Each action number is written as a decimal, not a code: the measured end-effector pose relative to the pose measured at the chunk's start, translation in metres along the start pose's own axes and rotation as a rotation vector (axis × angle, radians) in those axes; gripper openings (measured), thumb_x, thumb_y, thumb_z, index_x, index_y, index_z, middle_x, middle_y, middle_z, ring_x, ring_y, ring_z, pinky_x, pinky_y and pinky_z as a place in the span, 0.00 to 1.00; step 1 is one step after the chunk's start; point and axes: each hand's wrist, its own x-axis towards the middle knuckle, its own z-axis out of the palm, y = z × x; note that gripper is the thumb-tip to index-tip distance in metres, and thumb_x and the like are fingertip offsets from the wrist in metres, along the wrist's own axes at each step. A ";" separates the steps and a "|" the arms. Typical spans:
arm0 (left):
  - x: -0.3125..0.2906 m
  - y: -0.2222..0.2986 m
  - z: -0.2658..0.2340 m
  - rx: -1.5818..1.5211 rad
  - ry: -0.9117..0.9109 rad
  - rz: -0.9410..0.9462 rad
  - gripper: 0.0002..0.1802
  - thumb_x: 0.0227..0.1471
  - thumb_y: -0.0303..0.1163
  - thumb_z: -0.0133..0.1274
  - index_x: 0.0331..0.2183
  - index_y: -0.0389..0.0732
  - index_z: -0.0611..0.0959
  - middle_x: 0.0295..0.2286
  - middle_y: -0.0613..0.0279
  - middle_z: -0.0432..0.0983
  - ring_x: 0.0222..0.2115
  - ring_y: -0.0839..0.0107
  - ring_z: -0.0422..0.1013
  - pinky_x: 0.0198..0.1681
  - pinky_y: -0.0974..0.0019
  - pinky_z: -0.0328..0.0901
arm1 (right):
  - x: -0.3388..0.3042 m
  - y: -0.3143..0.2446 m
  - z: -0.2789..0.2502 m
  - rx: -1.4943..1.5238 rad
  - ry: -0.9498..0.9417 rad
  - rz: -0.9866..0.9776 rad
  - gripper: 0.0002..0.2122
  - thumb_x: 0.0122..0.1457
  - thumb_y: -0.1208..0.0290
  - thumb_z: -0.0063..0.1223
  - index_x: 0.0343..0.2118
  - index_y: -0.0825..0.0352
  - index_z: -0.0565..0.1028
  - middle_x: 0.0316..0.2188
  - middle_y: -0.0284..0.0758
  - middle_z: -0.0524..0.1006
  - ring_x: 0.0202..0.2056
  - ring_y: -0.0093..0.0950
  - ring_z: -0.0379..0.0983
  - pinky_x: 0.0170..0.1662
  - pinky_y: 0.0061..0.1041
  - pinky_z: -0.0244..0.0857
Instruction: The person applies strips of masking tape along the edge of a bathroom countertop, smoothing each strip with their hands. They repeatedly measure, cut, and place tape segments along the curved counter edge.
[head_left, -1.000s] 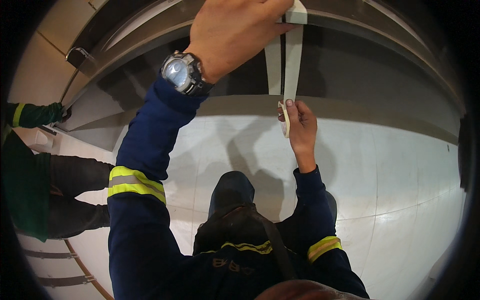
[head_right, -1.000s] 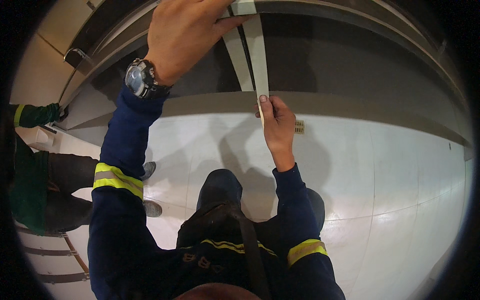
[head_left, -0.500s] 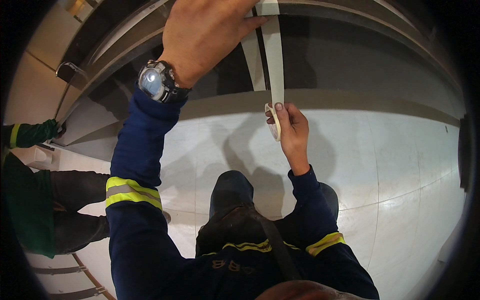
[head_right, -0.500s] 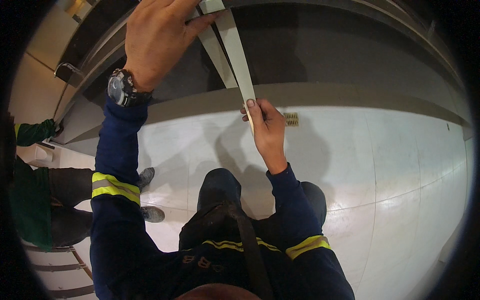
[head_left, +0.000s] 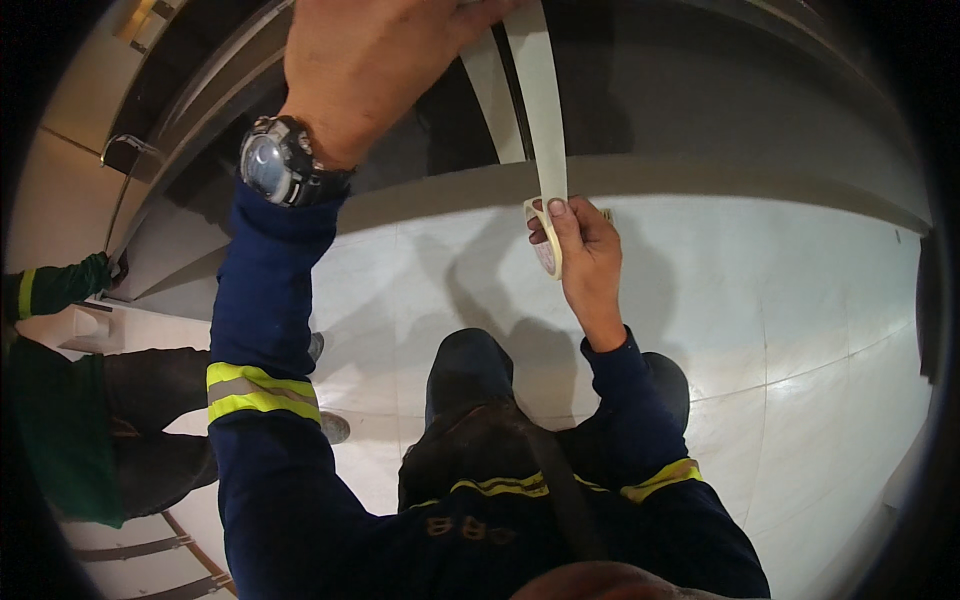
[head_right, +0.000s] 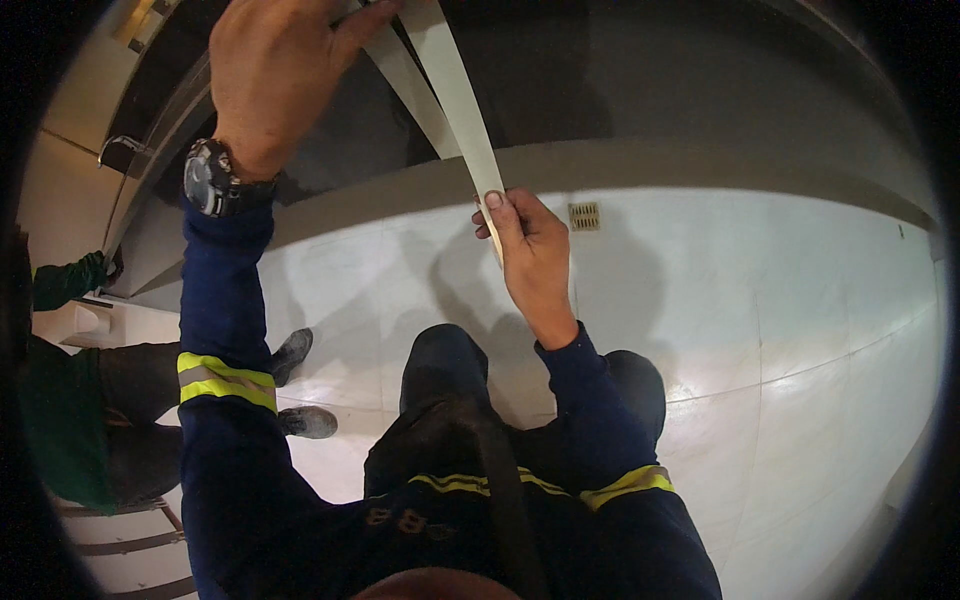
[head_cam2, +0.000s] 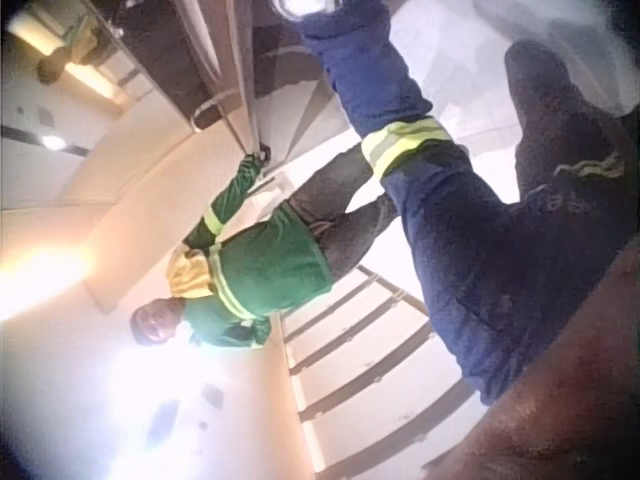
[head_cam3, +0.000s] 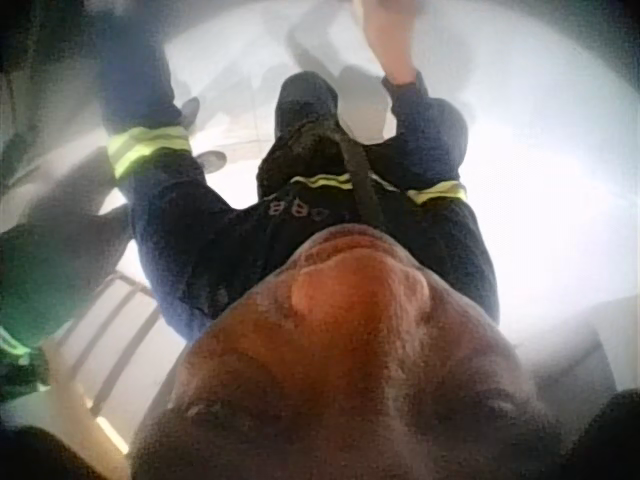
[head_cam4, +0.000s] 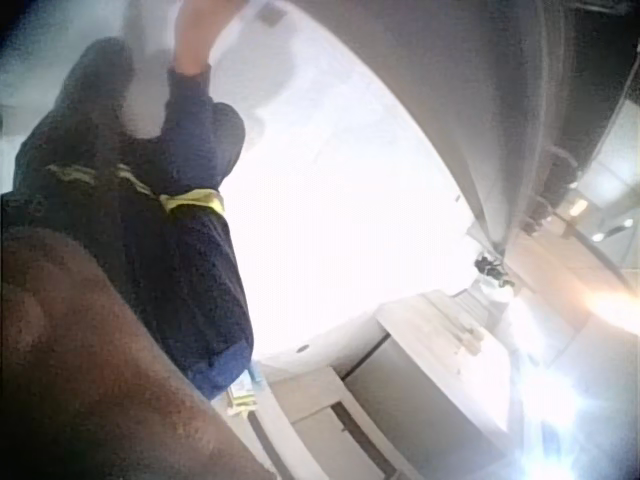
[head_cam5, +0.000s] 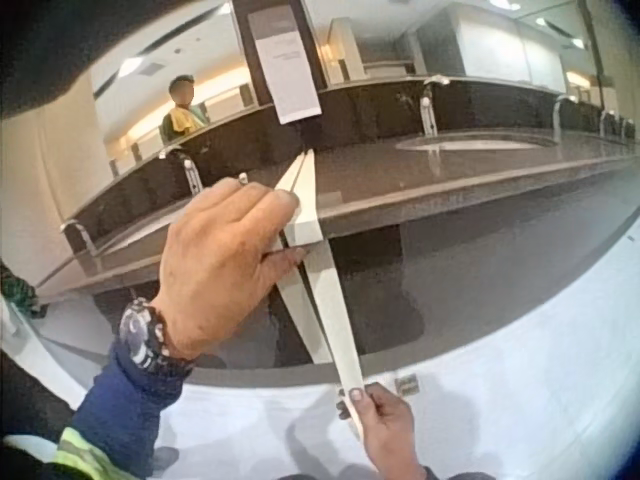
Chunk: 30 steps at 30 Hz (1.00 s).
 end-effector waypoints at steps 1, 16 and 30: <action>-0.001 -0.001 0.001 -0.002 0.002 0.003 0.19 0.40 0.30 0.70 0.35 0.41 0.79 0.28 0.59 0.73 0.32 0.57 0.70 0.37 0.56 0.66 | -0.001 -0.004 -0.002 -0.014 -0.004 0.008 0.19 0.72 0.57 0.52 0.39 0.73 0.80 0.28 0.35 0.81 0.31 0.21 0.76 0.38 0.21 0.68; -0.004 0.000 0.008 0.094 0.089 0.065 0.20 0.43 0.35 0.70 0.36 0.39 0.80 0.26 0.60 0.73 0.29 0.58 0.70 0.33 0.57 0.65 | 0.010 0.005 -0.006 -0.033 0.004 -0.044 0.19 0.72 0.57 0.53 0.37 0.73 0.79 0.27 0.36 0.81 0.31 0.22 0.76 0.39 0.23 0.69; -0.009 -0.002 0.011 0.002 0.141 0.096 0.19 0.42 0.28 0.69 0.36 0.40 0.77 0.27 0.59 0.73 0.31 0.56 0.70 0.36 0.55 0.66 | 0.024 0.010 -0.007 -0.136 0.092 -0.117 0.20 0.72 0.54 0.52 0.36 0.69 0.81 0.26 0.32 0.80 0.29 0.18 0.74 0.33 0.20 0.64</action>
